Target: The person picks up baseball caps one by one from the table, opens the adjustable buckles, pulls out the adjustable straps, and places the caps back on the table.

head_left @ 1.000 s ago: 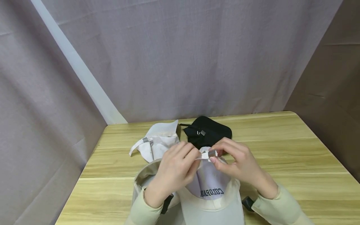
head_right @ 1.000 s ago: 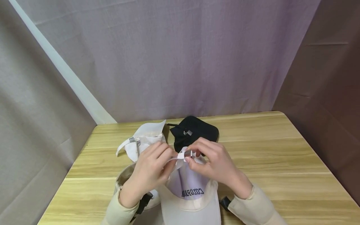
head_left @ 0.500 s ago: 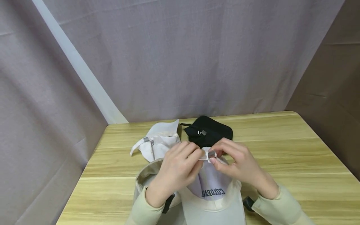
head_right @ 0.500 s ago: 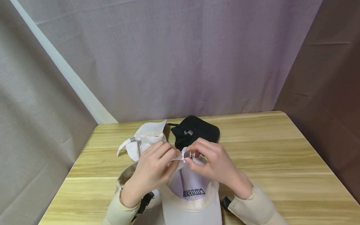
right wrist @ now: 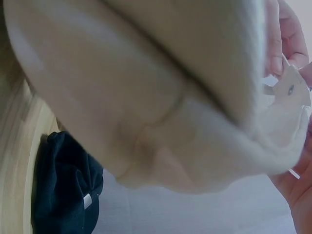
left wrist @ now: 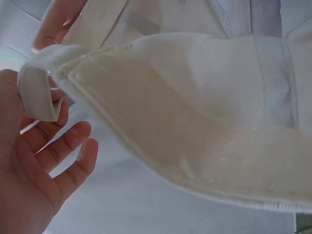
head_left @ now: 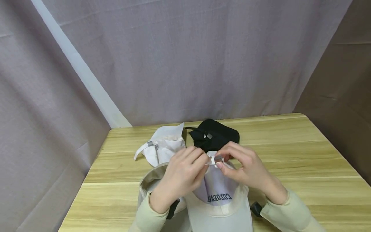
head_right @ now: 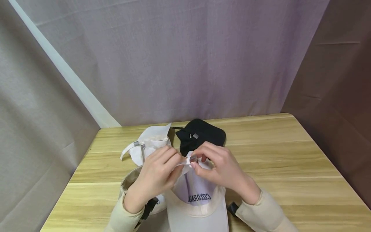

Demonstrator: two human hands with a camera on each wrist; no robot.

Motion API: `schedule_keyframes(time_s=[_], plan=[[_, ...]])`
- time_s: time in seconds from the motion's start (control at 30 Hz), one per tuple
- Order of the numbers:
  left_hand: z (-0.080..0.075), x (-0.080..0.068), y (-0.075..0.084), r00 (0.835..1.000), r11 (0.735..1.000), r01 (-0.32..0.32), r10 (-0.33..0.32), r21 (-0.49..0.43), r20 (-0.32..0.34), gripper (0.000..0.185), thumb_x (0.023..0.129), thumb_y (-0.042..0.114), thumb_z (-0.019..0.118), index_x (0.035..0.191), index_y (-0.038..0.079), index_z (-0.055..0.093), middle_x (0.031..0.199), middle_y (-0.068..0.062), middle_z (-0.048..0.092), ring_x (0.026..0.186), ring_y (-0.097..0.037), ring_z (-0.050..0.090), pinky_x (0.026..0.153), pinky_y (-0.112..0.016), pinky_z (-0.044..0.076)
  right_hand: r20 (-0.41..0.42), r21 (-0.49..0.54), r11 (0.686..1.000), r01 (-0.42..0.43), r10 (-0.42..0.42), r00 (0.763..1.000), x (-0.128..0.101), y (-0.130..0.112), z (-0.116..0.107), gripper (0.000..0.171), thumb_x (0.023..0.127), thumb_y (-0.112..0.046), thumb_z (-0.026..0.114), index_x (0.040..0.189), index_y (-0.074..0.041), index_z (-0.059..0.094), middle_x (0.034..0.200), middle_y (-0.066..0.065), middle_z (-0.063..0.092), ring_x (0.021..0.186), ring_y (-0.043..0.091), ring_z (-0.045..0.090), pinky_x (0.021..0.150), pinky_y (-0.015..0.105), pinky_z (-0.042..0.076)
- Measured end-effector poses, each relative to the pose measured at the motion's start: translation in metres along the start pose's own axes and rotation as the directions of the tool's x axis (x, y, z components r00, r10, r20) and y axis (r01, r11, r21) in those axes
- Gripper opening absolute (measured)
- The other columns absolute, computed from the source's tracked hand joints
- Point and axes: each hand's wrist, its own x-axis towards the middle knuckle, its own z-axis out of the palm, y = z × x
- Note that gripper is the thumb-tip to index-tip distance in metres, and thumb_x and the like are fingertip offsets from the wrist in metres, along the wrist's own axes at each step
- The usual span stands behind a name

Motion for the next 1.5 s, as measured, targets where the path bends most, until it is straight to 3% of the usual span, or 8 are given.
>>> schedule_keyframes(time_s=[0.23, 0.47, 0.63, 1.07, 1.3, 1.5], plan=[[-0.003, -0.001, -0.005, 1.000, 1.000, 0.027, -0.027, -0.010, -0.004, 0.006, 0.091, 0.007, 0.062, 0.089, 0.012, 0.061, 0.086, 0.004, 0.056, 0.076, -0.014, 0.051, 0.064, -0.027, 0.042, -0.001, 0.003, 0.999, -0.032, 0.032, 0.999, -0.005, 0.005, -0.005, 0.028, 0.099, -0.032, 0.061, 0.094, -0.006, 0.069, 0.087, 0.000, 0.064, 0.069, 0.010, 0.057, 0.063, 0.016, 0.049], [-0.010, -0.006, -0.016, 0.993, 0.995, 0.085, -0.089, -0.042, -0.080, 0.007, 0.089, 0.004, 0.063, 0.090, 0.011, 0.063, 0.086, 0.003, 0.059, 0.077, -0.017, 0.056, 0.066, -0.029, 0.046, -0.020, -0.034, 0.999, -0.042, 0.042, 0.999, -0.009, 0.009, -0.015, 0.026, 0.097, -0.029, 0.062, 0.095, -0.004, 0.070, 0.088, 0.001, 0.065, 0.071, 0.012, 0.058, 0.066, 0.018, 0.049], [-0.019, -0.010, -0.025, 0.982, 0.990, 0.135, -0.140, -0.045, -0.131, 0.009, 0.087, 0.004, 0.067, 0.092, 0.010, 0.063, 0.086, 0.001, 0.060, 0.076, -0.020, 0.056, 0.063, -0.032, 0.046, -0.021, -0.055, 0.997, -0.052, 0.051, 0.999, -0.012, 0.009, -0.022, 0.031, 0.099, -0.033, 0.060, 0.095, -0.004, 0.070, 0.089, 0.002, 0.066, 0.072, 0.012, 0.059, 0.068, 0.017, 0.050], [-0.038, -0.022, -0.042, 0.936, 0.968, 0.250, -0.248, -0.026, -0.249, 0.008, 0.095, 0.012, 0.059, 0.091, 0.008, 0.065, 0.080, 0.001, 0.060, 0.072, -0.019, 0.057, 0.057, -0.033, 0.046, -0.037, -0.139, 0.987, -0.078, 0.073, 0.997, -0.018, 0.009, -0.038, 0.038, 0.100, -0.040, 0.059, 0.094, -0.004, 0.070, 0.087, 0.001, 0.066, 0.072, 0.010, 0.059, 0.069, 0.015, 0.049], [-0.042, -0.026, -0.044, 0.925, 0.958, 0.286, -0.284, -0.029, -0.252, 0.008, 0.094, 0.013, 0.059, 0.089, 0.008, 0.063, 0.080, 0.001, 0.059, 0.068, -0.018, 0.053, 0.055, -0.031, 0.042, -0.032, -0.140, 0.987, -0.079, 0.075, 0.997, -0.018, 0.008, -0.045, 0.039, 0.100, -0.040, 0.059, 0.093, -0.003, 0.070, 0.087, 0.002, 0.066, 0.073, 0.008, 0.059, 0.070, 0.015, 0.049], [-0.042, -0.029, -0.044, 0.932, 0.960, 0.281, -0.277, -0.019, -0.235, 0.010, 0.095, 0.014, 0.059, 0.088, 0.009, 0.064, 0.080, 0.002, 0.060, 0.068, -0.018, 0.053, 0.056, -0.032, 0.042, -0.017, -0.143, 0.987, -0.072, 0.070, 0.997, -0.016, 0.006, -0.049, 0.039, 0.100, -0.039, 0.058, 0.092, -0.003, 0.070, 0.086, 0.003, 0.066, 0.072, 0.009, 0.059, 0.069, 0.015, 0.049]])
